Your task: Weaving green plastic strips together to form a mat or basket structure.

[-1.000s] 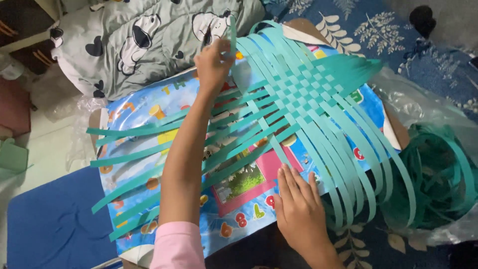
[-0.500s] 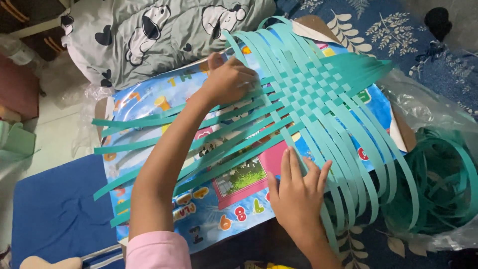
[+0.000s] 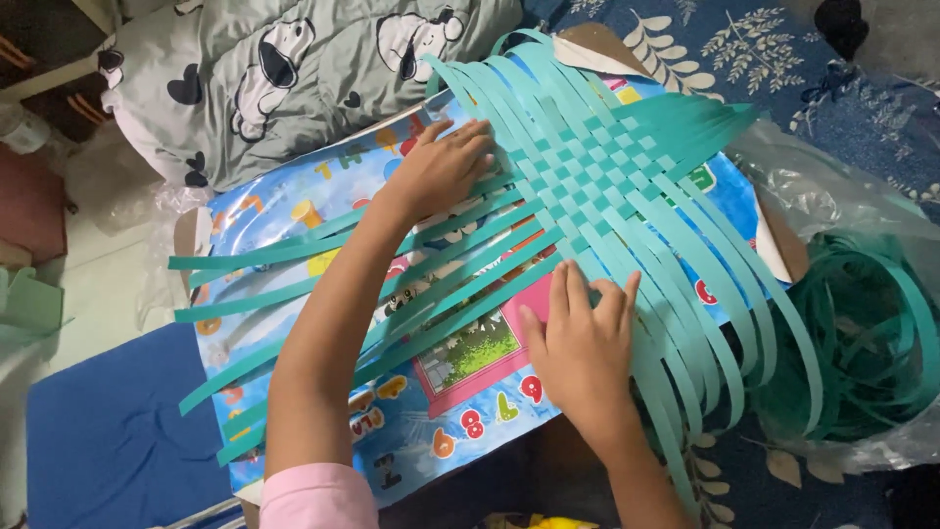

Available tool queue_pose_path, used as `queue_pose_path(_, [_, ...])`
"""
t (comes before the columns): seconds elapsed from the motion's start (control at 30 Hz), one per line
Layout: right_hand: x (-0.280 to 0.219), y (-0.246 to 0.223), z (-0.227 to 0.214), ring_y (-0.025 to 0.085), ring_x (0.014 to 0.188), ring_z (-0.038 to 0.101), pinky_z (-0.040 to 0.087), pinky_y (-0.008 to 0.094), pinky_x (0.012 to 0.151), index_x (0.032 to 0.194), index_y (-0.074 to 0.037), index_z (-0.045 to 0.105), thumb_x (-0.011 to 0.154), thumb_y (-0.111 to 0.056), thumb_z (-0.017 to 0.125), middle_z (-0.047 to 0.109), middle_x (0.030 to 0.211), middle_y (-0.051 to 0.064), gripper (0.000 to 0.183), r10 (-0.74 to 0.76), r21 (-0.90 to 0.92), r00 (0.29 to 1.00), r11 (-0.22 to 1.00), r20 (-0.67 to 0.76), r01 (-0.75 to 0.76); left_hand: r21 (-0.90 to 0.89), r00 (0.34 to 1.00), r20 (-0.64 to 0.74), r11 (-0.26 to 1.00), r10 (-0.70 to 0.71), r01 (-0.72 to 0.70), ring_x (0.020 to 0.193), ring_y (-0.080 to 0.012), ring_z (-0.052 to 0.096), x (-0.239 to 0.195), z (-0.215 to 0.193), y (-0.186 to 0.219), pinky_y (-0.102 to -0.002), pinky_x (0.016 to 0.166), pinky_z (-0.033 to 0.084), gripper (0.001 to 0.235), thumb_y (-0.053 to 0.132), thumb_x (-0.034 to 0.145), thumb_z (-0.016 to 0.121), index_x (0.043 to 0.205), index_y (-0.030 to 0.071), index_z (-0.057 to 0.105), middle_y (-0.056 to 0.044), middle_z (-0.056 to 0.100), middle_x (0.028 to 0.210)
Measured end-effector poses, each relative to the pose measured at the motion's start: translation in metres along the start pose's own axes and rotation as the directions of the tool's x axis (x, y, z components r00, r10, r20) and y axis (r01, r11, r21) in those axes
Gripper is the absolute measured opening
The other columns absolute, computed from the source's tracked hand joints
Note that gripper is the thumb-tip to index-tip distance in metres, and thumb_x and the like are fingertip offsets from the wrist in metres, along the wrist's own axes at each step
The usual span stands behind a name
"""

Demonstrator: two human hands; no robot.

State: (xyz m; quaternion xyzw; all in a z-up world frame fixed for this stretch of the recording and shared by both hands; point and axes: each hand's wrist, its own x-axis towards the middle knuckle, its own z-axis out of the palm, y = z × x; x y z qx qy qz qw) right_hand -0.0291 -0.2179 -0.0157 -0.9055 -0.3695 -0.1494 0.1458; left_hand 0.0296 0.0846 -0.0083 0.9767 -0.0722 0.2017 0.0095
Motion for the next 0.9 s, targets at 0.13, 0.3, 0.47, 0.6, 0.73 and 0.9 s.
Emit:
queue_pose_path(0.13, [0.008, 0.004, -0.002, 0.044, 0.125, 0.054, 0.019, 0.065, 0.123, 0.139, 0.005, 0.059, 0.104, -0.048, 0.049, 0.058, 0.144, 0.026, 0.065, -0.042, 0.112, 0.995, 0.993, 0.095, 0.031, 0.213, 0.982, -0.181, 0.977, 0.062, -0.022, 0.108, -0.0261, 0.071, 0.003, 0.018, -0.011, -0.047, 0.11, 0.044, 0.031, 0.042, 0.105, 0.057, 0.095, 0.016, 0.072, -0.001, 0.06, 0.124])
queue_pose_path(0.3, [0.003, 0.017, -0.006, 0.04, 0.145, 0.043, 0.026, 0.055, 0.122, 0.146, 0.011, 0.045, 0.098, -0.03, 0.058, 0.046, 0.156, 0.029, 0.065, -0.187, 0.303, 0.982, 0.935, -0.016, 0.183, 0.312, 0.985, -0.168, 0.949, 0.022, 0.032, 0.12, -0.0281, 0.056, 0.008, 0.011, 0.002, -0.051, 0.113, 0.035, 0.03, 0.016, 0.091, 0.063, 0.118, 0.011, 0.074, -0.008, 0.063, 0.132])
queue_pose_path(0.47, [-0.019, 0.0, -0.024, 0.038, 0.131, 0.055, 0.034, 0.054, 0.12, 0.134, 0.01, 0.056, 0.091, -0.019, 0.067, 0.06, 0.139, 0.026, 0.053, -0.034, 0.195, 0.987, 0.979, -0.157, 0.065, 0.304, 0.971, -0.155, 0.944, 0.185, -0.131, 0.104, -0.0245, 0.068, 0.005, 0.003, 0.015, -0.054, 0.114, 0.032, 0.027, 0.015, 0.09, 0.062, 0.112, 0.018, 0.077, 0.003, 0.075, 0.121])
queue_pose_path(0.6, [-0.034, -0.013, -0.014, 0.043, 0.134, 0.049, 0.033, 0.057, 0.119, 0.135, 0.015, 0.049, 0.092, -0.018, 0.067, 0.057, 0.137, 0.031, 0.057, 0.098, 0.256, 0.983, 0.965, -0.156, -0.055, 0.349, 0.979, -0.119, 0.93, 0.163, -0.112, 0.097, -0.0308, 0.071, 0.005, 0.023, 0.01, -0.067, 0.116, 0.024, 0.027, 0.014, 0.091, 0.064, 0.114, 0.016, 0.079, 0.002, 0.078, 0.124])
queue_pose_path(0.73, [-0.034, -0.02, -0.003, 0.051, 0.141, 0.041, 0.031, 0.056, 0.121, 0.14, 0.017, 0.045, 0.094, -0.019, 0.063, 0.043, 0.147, 0.038, 0.061, 0.169, 0.345, 0.983, 0.929, -0.075, -0.133, 0.285, 0.995, -0.06, 0.957, 0.082, -0.062, 0.101, -0.0318, 0.068, 0.011, 0.037, 0.007, -0.07, 0.114, 0.019, 0.025, 0.012, 0.089, 0.065, 0.108, 0.015, 0.08, -0.001, 0.077, 0.123])
queue_pose_path(0.9, [-0.029, -0.026, 0.021, 0.057, 0.142, 0.038, 0.029, 0.063, 0.123, 0.142, 0.018, 0.04, 0.097, -0.025, 0.065, 0.036, 0.148, 0.043, 0.067, 0.152, 0.236, 0.975, 0.965, -0.161, -0.111, 0.36, 0.986, -0.162, 0.933, 0.033, 0.028, 0.093, -0.0376, 0.064, 0.01, 0.059, -0.001, -0.081, 0.11, 0.009, 0.019, 0.005, 0.091, 0.064, 0.099, 0.011, 0.08, -0.005, 0.072, 0.104])
